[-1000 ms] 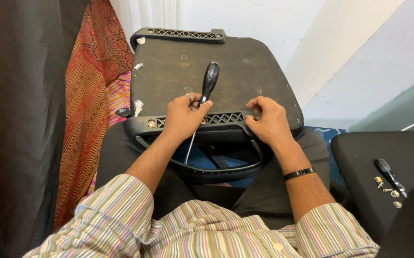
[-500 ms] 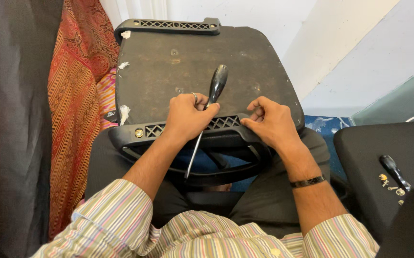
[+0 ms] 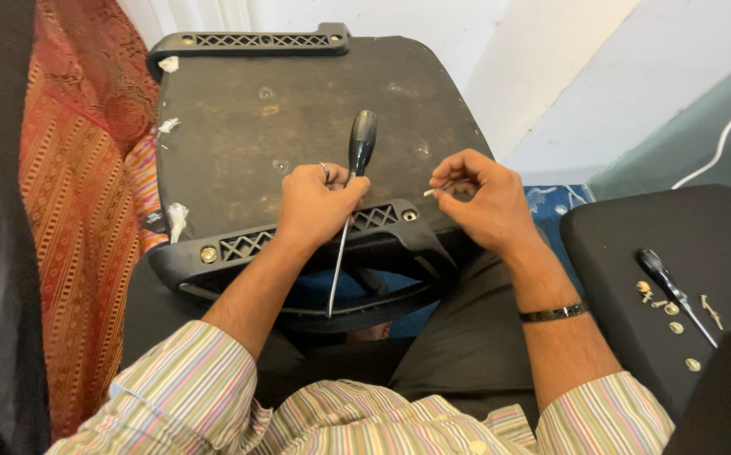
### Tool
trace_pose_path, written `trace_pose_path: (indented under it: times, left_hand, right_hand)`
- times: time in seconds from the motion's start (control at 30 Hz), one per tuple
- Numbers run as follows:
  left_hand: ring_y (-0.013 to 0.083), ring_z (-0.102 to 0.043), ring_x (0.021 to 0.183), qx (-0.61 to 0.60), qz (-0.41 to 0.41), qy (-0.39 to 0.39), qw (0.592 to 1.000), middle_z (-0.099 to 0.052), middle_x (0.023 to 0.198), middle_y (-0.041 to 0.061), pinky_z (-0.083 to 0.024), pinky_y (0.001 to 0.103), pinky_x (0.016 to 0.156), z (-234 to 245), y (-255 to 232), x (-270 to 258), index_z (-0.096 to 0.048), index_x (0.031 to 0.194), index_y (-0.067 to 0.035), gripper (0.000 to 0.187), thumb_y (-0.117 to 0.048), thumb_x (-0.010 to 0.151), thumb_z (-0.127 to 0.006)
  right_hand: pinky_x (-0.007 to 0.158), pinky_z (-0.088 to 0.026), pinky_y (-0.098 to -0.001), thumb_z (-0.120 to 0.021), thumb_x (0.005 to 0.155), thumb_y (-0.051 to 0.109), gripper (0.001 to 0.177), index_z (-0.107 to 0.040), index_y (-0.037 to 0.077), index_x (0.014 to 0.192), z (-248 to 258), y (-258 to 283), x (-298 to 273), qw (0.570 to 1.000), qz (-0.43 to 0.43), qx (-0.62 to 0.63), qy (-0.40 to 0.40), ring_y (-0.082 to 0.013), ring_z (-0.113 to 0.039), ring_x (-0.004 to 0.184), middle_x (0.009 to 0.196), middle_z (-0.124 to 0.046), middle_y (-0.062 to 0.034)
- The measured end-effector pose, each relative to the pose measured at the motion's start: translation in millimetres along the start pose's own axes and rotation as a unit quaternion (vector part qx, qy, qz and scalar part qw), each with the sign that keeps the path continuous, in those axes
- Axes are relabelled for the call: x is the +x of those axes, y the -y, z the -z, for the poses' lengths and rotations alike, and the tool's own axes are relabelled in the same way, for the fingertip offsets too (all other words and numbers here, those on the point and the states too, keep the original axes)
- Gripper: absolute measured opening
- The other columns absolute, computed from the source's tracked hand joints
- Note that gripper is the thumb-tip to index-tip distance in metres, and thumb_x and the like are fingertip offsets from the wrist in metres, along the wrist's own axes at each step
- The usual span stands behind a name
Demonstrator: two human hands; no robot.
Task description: The person uses a screwdriver to remove screws from a plastic frame attached to an overturned chair seat. They unscrew multiple fasteners, place the screws on a nearby surface, and detach the frame from the seat.
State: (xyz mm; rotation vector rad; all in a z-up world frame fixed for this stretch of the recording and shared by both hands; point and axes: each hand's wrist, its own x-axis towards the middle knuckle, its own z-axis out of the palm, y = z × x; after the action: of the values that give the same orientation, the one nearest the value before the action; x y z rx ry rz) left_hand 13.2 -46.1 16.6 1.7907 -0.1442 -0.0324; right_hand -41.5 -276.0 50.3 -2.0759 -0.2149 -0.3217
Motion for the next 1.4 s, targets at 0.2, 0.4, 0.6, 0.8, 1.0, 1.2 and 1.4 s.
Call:
trace_pose_path:
  times: [0.2, 0.4, 0.6, 0.8, 1.0, 1.2, 1.4]
  left_hand:
    - [0.0109, -0.069, 0.054, -0.001, -0.056, 0.063, 0.996, -0.073, 0.062, 0.007, -0.056, 0.028, 0.055, -52.6, -36.5, 19.7, -0.078, 0.079, -0.001, 0.027, -0.027, 0.079, -0.073]
    - [0.0111, -0.069, 0.054, -0.075, -0.098, 0.177, 0.976, -0.074, 0.064, 0.006, -0.058, 0.027, 0.055, -132.4, -75.3, 17.0, -0.078, 0.083, 0.002, 0.030, -0.027, 0.075, -0.073]
    - [0.0100, -0.069, 0.056, -0.094, -0.067, 0.251, 0.961, -0.074, 0.066, 0.006, -0.059, 0.027, 0.054, -181.5, -76.5, -4.6, -0.077, 0.087, 0.002, 0.034, -0.029, 0.075, -0.075]
    - [0.0088, -0.065, 0.057, -0.103, -0.077, 0.257, 0.958, -0.073, 0.075, 0.004, -0.056, 0.026, 0.057, -183.4, -55.7, -8.4, -0.075, 0.100, 0.001, 0.036, -0.032, 0.087, -0.070]
    - [0.0076, -0.062, 0.068, -0.195, -0.079, 0.196, 0.958, -0.071, 0.087, 0.001, -0.049, 0.024, 0.060, -127.2, -44.8, 12.3, -0.071, 0.118, -0.002, 0.035, -0.030, 0.098, -0.063]
    - [0.0069, -0.065, 0.078, -0.229, -0.094, 0.111, 0.962, -0.070, 0.091, 0.000, -0.051, 0.022, 0.066, -15.7, -47.1, 28.0, -0.067, 0.130, -0.011, 0.036, -0.034, 0.105, -0.056]
    - [0.0066, -0.056, 0.072, -0.279, -0.113, 0.053, 0.952, -0.059, 0.086, -0.004, -0.051, 0.025, 0.066, 75.1, -47.4, 10.8, -0.063, 0.136, -0.014, 0.037, -0.035, 0.109, -0.050]
  right_hand:
    - [0.078, -0.061, -0.0237, -0.079, 0.086, -0.001, 0.016, -0.070, 0.002, 0.099, 43.4, -25.6, -6.6, 0.981, -0.015, -0.071, -0.182, -0.0070, -0.070, 0.085, 0.093, -0.073, -0.0033]
    - [0.078, -0.059, -0.0265, -0.085, 0.083, -0.001, 0.018, -0.072, 0.001, 0.095, 123.3, -86.5, -54.5, 0.907, -0.053, -0.220, -0.354, -0.0097, -0.072, 0.082, 0.089, -0.075, -0.0050]
    - [0.075, -0.057, -0.0280, -0.086, 0.079, 0.004, 0.016, -0.075, 0.004, 0.091, 191.6, -179.2, -150.1, 0.804, -0.224, -0.284, -0.472, -0.0117, -0.072, 0.077, 0.085, -0.075, -0.0050]
    - [0.082, -0.057, -0.0373, -0.085, 0.077, 0.007, 0.011, -0.080, 0.011, 0.085, 223.3, -269.0, -220.2, 0.717, -0.406, -0.351, -0.444, -0.0237, -0.072, 0.080, 0.084, -0.075, -0.0083]
    - [0.085, -0.057, -0.0415, -0.082, 0.080, 0.007, 0.016, -0.083, 0.018, 0.091, 227.2, -293.2, -230.8, 0.733, -0.389, -0.420, -0.368, -0.0317, -0.072, 0.085, 0.089, -0.076, -0.0128]
    - [0.082, -0.057, -0.0375, -0.078, 0.083, 0.002, 0.017, -0.072, 0.004, 0.100, 226.7, -229.8, -171.4, 0.784, -0.246, -0.390, -0.417, -0.0231, -0.073, 0.089, 0.095, -0.074, -0.0114]
    - [0.083, -0.058, -0.0318, -0.079, 0.094, 0.004, 0.011, -0.073, -0.001, 0.101, 149.2, -135.9, -49.1, 0.891, 0.013, -0.290, -0.349, -0.0178, -0.072, 0.088, 0.096, -0.074, -0.0093]
